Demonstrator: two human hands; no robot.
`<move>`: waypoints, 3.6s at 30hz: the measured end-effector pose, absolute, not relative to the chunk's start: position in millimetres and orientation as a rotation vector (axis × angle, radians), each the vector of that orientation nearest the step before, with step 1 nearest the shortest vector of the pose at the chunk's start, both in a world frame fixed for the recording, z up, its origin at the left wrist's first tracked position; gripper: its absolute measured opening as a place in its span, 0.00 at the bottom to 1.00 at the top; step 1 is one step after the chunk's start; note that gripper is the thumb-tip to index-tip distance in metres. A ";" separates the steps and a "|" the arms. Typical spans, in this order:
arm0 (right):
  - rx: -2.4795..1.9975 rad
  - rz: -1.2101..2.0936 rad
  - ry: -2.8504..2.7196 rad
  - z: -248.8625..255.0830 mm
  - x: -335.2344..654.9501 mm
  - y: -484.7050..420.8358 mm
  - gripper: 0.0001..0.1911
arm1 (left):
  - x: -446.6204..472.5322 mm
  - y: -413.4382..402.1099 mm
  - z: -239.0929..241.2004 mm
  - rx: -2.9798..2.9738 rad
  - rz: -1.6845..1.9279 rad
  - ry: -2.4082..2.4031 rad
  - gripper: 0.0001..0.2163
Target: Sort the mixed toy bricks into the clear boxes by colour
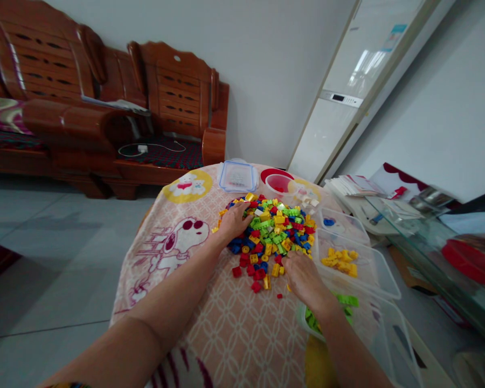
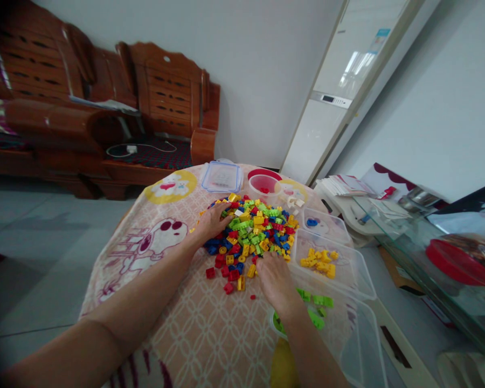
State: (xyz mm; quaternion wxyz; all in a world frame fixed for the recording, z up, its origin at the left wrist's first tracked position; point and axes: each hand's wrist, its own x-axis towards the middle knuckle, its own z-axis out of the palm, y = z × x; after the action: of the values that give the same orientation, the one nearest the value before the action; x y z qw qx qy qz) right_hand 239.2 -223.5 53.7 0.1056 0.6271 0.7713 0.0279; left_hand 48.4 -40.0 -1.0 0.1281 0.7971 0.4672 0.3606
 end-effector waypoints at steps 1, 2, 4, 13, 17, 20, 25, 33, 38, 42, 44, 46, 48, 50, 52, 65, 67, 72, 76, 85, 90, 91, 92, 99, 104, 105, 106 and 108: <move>1.849 0.091 2.268 53.7 238.7 -223.1 0.13 | 48.4 -40.2 -0.6 2.318 1.052 1.357 0.20; 1.851 0.095 2.265 54.0 238.3 -222.8 0.14 | 48.4 -40.4 -0.2 2.318 1.057 1.355 0.20; 1.854 0.095 2.262 54.9 237.9 -222.3 0.14 | 48.4 -40.6 0.1 2.315 1.066 1.357 0.20; 1.827 0.129 2.270 53.4 238.6 -222.2 0.14 | 48.7 -39.0 -1.5 2.311 1.059 1.370 0.20; 1.868 0.092 2.271 60.7 239.2 -221.7 0.13 | 49.1 -39.4 -0.8 2.313 1.054 1.377 0.20; 1.927 0.052 2.288 71.1 239.1 -223.4 0.12 | 49.1 -39.3 -0.7 2.317 1.054 1.373 0.20; 2.066 0.049 2.295 87.8 243.4 -227.0 0.10 | 48.6 -39.4 -1.0 2.316 1.065 1.366 0.20; 2.260 0.227 2.098 103.1 289.1 -224.6 0.07 | 48.5 -40.9 1.2 2.308 1.062 1.367 0.20; 2.373 0.343 1.823 106.8 327.5 -226.3 0.10 | 48.9 -40.5 0.2 2.308 1.060 1.376 0.20; 2.411 0.371 1.664 102.9 346.4 -227.5 0.10 | 48.8 -39.8 -0.7 2.311 1.057 1.372 0.20; 2.408 0.381 1.685 100.5 347.0 -227.9 0.10 | 48.7 -39.4 -1.0 2.310 1.053 1.372 0.20; 2.401 0.352 1.765 99.6 340.5 -227.8 0.10 | 48.5 -39.1 -1.1 2.310 1.054 1.365 0.20; 2.378 0.271 1.872 100.4 328.4 -227.3 0.10 | 48.3 -38.9 -1.2 2.312 1.060 1.351 0.20; 2.339 0.179 1.982 101.9 312.8 -226.8 0.09 | 48.4 -38.8 -1.2 2.313 1.066 1.342 0.20; 2.288 0.110 2.085 102.2 295.8 -226.7 0.08 | 48.5 -38.6 -1.4 2.309 1.065 1.347 0.20; 1.913 0.006 2.353 65.2 231.4 -230.3 0.10 | 49.1 -40.1 -0.3 2.313 1.044 1.357 0.20; 1.886 0.038 2.337 61.8 232.1 -230.6 0.11 | 49.0 -40.1 -0.4 2.317 1.050 1.350 0.20; 1.853 0.062 2.265 56.4 232.9 -229.4 0.11 | 48.8 -39.3 -1.3 2.324 1.057 1.354 0.20; 1.864 0.047 2.270 55.7 231.0 -229.0 0.10 | 48.8 -39.3 -0.9 2.323 1.061 1.357 0.20; 1.999 -0.044 2.214 82.4 238.2 -230.0 0.07 | 48.5 -39.6 -0.8 2.325 1.044 1.371 0.20; 2.081 -0.047 2.261 90.2 249.3 -227.4 0.05 | 48.4 -39.6 -1.0 2.323 1.053 1.358 0.21; 2.100 -0.026 2.269 90.9 252.4 -226.5 0.05 | 48.5 -39.7 -0.8 2.324 1.058 1.353 0.21; 2.122 0.003 2.268 91.8 256.0 -225.7 0.05 | 48.5 -39.8 -0.6 2.325 1.062 1.348 0.21; 2.289 0.278 2.032 102.5 297.5 -225.0 0.06 | 48.6 -38.6 -2.5 2.326 1.064 1.357 0.20; 2.366 0.415 1.775 101.4 333.0 -227.8 0.08 | 49.2 -37.4 -4.0 2.326 1.058 1.376 0.20; 2.377 0.424 1.744 100.7 336.7 -228.5 0.09 | 49.3 -37.4 -3.9 2.325 1.054 1.379 0.20; 2.385 0.425 1.731 100.2 338.5 -229.2 0.09 | 49.3 -37.5 -3.7 2.323 1.049 1.380 0.20; 2.406 0.402 1.763 100.3 336.2 -230.3 0.09 | 49.2 -37.8 -3.3 2.321 1.035 1.382 0.21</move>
State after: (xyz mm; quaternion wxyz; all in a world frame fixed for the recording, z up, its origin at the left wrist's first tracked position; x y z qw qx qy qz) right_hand 336.2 -230.3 100.3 0.0659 0.7977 0.5844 0.1331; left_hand 49.2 -37.8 -3.3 0.1239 0.7962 0.4739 0.3551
